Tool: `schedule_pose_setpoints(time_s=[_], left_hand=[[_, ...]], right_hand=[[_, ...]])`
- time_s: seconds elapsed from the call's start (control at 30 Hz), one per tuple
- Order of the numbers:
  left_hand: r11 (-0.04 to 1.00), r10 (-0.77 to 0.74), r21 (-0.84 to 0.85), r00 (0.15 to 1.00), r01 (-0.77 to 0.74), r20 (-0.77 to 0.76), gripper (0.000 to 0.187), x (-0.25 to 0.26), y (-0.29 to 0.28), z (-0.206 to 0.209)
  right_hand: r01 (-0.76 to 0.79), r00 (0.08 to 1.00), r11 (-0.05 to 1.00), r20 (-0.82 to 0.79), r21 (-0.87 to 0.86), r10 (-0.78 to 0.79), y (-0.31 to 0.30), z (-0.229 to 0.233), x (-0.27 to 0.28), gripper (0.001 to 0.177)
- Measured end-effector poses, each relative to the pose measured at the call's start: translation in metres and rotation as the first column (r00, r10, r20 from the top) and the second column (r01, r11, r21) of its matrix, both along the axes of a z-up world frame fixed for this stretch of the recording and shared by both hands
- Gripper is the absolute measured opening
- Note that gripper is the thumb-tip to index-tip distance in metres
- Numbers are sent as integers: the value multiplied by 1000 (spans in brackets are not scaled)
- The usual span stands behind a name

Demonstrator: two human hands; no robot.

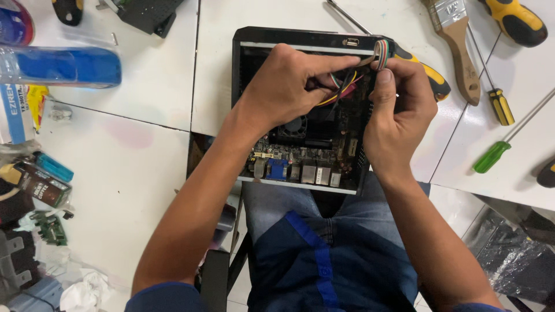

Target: The person works on an open computer case resting on their lap, manipulating internal wires and connectors with both hands. They connect a small multi-pin connector and route cables within the case.

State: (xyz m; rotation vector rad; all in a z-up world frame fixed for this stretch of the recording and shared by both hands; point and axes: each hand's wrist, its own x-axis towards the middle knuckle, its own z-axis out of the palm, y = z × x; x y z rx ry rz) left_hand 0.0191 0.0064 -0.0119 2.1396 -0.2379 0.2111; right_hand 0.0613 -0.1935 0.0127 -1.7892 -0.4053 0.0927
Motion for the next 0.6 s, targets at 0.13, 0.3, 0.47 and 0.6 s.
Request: schedule_pose_setpoints(time_s=[0.13, 0.3, 0.47, 0.6], left_hand=[[1000, -24, -11, 1000, 24, 11, 61, 3, 2, -1], [998, -48, 27, 999, 48, 5, 61, 4, 1, -7], [995, -66, 78, 998, 64, 21, 63, 5, 1, -6], [996, -69, 60, 997, 71, -36, 64, 5, -1, 0]], right_hand=[[12, 1000, 1000, 19, -16, -12, 0, -1, -1, 18], [18, 1000, 1000, 7, 4, -18, 0, -4, -1, 14], [19, 1000, 1000, 10, -4, -19, 1, -1, -1, 18], [27, 1000, 999, -4, -35, -27, 0, 0, -1, 18]])
